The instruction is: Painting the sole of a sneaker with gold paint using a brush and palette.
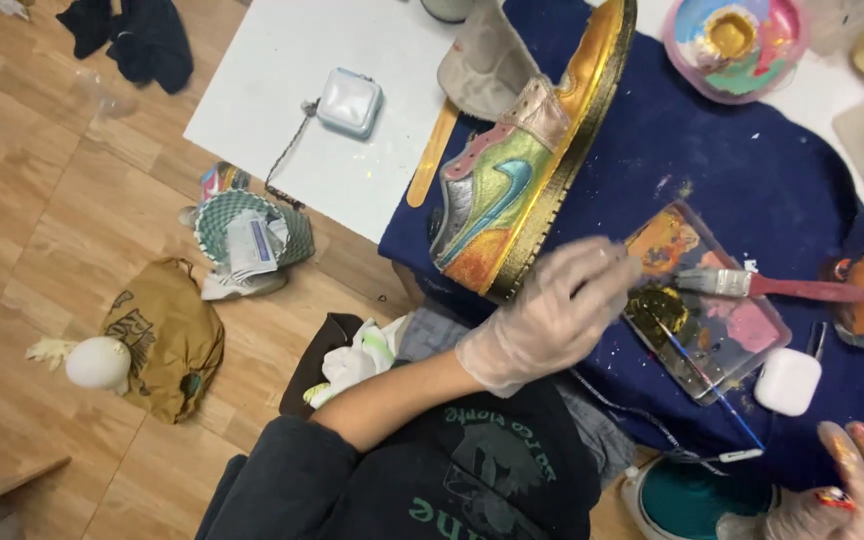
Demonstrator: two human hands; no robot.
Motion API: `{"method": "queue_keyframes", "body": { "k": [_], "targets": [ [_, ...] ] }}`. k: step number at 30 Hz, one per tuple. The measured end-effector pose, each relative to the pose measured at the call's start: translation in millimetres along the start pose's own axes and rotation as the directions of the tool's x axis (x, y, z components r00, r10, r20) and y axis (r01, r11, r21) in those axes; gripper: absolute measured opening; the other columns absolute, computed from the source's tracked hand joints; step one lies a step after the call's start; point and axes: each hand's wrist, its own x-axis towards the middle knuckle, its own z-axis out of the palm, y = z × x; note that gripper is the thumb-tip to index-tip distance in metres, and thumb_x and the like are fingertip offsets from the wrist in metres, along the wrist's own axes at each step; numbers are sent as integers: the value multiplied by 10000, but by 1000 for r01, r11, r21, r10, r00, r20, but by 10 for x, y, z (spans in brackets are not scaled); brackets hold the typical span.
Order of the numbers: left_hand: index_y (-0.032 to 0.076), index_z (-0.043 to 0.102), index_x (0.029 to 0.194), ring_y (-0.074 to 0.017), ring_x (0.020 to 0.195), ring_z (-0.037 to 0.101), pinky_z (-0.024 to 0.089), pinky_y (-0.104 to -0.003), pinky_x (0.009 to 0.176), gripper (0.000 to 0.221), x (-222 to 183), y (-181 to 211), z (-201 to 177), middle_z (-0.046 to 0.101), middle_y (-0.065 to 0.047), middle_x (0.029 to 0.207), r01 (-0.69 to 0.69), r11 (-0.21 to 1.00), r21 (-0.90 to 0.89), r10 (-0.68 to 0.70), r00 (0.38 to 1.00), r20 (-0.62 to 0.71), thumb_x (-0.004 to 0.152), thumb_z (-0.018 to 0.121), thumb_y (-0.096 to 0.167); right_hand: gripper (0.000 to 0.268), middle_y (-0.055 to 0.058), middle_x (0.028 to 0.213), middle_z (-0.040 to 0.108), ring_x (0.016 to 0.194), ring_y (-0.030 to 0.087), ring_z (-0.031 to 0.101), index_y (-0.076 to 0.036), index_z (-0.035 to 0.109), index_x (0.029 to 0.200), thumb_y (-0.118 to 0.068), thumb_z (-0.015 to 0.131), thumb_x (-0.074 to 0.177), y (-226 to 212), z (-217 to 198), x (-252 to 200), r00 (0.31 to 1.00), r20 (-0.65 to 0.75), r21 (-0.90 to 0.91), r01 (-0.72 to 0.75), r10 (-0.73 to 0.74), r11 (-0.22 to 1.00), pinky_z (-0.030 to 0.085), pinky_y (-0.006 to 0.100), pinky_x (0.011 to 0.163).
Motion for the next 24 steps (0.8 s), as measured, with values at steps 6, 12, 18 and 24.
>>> {"method": "queue_keyframes", "body": {
  "k": [6,12,18,24],
  "targets": [
    [-28,555,1329,-408,1146,685,610,-490,1019,314,161,178,-503,617,-226,1260,-63,980,-190,73,996,49,1045,689,-19,638,449,1249,548,1230,608,604,307,674,1252,-275,419,1303,-8,42,109,996,-84,21,41,-39,999,517,670,1161],
    [21,477,1429,-363,1188,691,637,-456,1017,426,-21,161,-749,580,-155,1328,-71,935,-348,111,989,98,1051,663,-41,387,405,1301,561,1260,565,620,202,666,1321,-116,456,1253,-41,-184,275,996,66,-85,64,-59,994,506,627,1179],
    [-21,476,1415,-416,1227,652,580,-539,1101,415,-70,47,-691,605,-203,1336,18,906,-423,77,976,206,1003,504,-68,247,320,1268,592,1233,469,631,80,677,1269,-81,514,1177,-151,-203,300,997,48,-137,-46,53,990,520,560,1140],
    [-18,466,1419,-361,1297,592,511,-471,1175,380,271,125,-518,554,-205,1344,176,942,-286,-93,956,280,1047,543,-25,278,262,1251,529,1203,433,624,87,677,1228,-133,519,1166,-5,-283,181,988,-69,-86,-142,137,986,537,532,1118]
  ]
}}
